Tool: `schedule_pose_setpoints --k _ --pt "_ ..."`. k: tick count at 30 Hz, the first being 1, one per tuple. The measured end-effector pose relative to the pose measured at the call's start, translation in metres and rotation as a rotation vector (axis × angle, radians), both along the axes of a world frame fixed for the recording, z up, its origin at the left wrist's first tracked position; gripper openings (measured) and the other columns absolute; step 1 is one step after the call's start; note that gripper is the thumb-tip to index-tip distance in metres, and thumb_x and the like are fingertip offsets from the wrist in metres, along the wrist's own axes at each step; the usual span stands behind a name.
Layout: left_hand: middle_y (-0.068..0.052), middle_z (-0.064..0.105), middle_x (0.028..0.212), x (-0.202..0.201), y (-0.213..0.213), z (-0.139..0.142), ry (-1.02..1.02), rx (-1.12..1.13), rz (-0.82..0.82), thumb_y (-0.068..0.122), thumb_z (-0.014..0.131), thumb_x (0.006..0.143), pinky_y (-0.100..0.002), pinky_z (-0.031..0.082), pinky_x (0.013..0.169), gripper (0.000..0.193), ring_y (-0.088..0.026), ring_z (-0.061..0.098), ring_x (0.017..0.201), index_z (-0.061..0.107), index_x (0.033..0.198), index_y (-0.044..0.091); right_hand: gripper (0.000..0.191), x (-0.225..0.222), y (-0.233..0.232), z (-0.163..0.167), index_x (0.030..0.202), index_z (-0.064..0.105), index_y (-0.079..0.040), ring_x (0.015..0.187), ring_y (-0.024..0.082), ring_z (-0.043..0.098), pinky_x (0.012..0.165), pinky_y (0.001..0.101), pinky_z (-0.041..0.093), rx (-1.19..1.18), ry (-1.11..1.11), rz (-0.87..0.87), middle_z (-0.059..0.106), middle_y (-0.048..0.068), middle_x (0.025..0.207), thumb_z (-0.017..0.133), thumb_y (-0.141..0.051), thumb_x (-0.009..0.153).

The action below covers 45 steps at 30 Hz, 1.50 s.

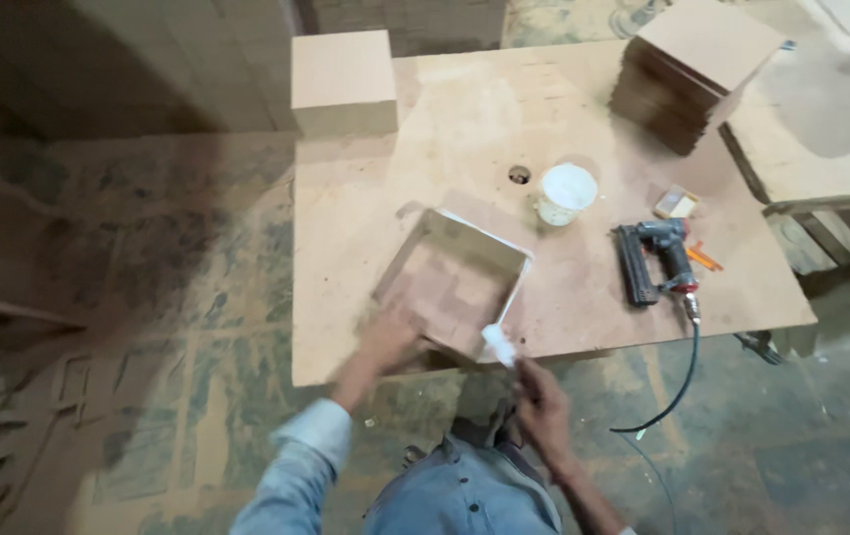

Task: The person assembles small wooden boxes by applying glue to the edges of a box frame and attaching a flat wooden panel as the base. They use a pneumatic nail gun to secure the panel to the frame, repeating the process for multiple units.

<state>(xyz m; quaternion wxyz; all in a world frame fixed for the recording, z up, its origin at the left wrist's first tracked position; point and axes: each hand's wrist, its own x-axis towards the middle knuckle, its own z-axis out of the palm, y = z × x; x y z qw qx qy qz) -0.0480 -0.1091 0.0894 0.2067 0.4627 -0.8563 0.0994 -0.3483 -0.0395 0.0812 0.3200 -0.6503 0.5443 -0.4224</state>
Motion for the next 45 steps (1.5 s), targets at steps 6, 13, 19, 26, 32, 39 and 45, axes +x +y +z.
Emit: schedule_pose_setpoints --k 6,13,19,26,32,39,45 --pt "-0.008 0.067 0.080 -0.107 0.014 -0.021 0.137 0.055 0.058 0.031 0.067 0.095 -0.045 0.047 0.085 0.022 -0.026 0.064 0.082 0.065 0.087 0.011 0.044 -0.038 -0.034 0.005 0.134 0.065 -0.006 0.101 0.025 0.071 0.088 0.0344 0.054 -0.013 0.081 -0.162 0.071 0.014 0.111 0.067 0.000 0.090" --pt "-0.010 0.068 0.096 -0.037 0.019 -0.014 0.314 0.039 0.204 0.019 0.072 0.082 -0.048 0.045 0.091 0.020 -0.031 0.064 0.092 0.069 0.097 0.007 0.057 0.006 -0.006 -0.004 0.134 0.067 -0.015 0.096 0.033 0.066 0.082 0.0394 0.054 -0.160 0.363 -0.050 0.068 0.014 0.107 0.067 0.004 0.080" --pt "-0.011 0.065 0.133 0.029 0.014 -0.005 0.321 0.155 0.377 0.005 0.067 0.078 -0.047 0.041 0.109 0.050 -0.027 0.059 0.127 0.066 0.127 0.008 0.064 0.029 0.019 -0.011 0.131 0.066 -0.012 0.098 0.036 0.065 0.083 0.0423 0.054 -0.226 0.295 0.226 0.067 0.018 0.109 0.068 0.003 0.068" --pt "-0.013 0.057 0.137 0.042 -0.022 0.018 0.010 0.300 0.029 0.034 0.084 0.061 -0.055 0.031 0.113 0.067 -0.032 0.044 0.138 0.068 0.121 0.009 0.058 -0.023 -0.026 -0.015 0.135 0.066 -0.013 0.089 0.033 0.066 0.077 0.0437 0.054 -0.101 0.393 -0.121 0.068 0.014 0.101 0.061 0.007 0.081" --pt "-0.011 0.069 0.104 0.006 -0.036 -0.007 -0.041 0.266 0.050 0.054 0.079 0.070 -0.052 0.041 0.100 0.057 -0.031 0.060 0.108 0.072 0.102 0.007 0.066 0.008 0.013 -0.020 0.131 0.067 -0.011 0.095 0.039 0.066 0.079 0.0442 0.055 -0.166 0.277 0.237 0.067 0.019 0.107 0.062 0.006 0.067" --pt "-0.005 0.069 0.086 -0.100 -0.022 -0.032 0.171 0.032 0.122 0.032 0.071 0.096 -0.043 0.046 0.082 0.021 -0.025 0.064 0.086 0.069 0.095 0.011 0.043 -0.040 -0.049 0.004 0.134 0.066 -0.012 0.090 0.030 0.070 0.079 0.0403 0.056 -0.017 0.184 -0.196 0.067 0.014 0.103 0.067 -0.005 0.091" --pt "-0.006 0.073 0.093 -0.051 -0.002 -0.003 0.407 -0.076 0.250 0.024 0.072 0.086 -0.044 0.044 0.086 0.019 -0.025 0.067 0.087 0.071 0.098 0.009 0.046 -0.021 -0.094 0.008 0.137 0.064 -0.011 0.088 0.034 0.065 0.076 0.0436 0.053 -0.146 0.301 -0.241 0.063 0.017 0.103 0.069 -0.009 0.091"
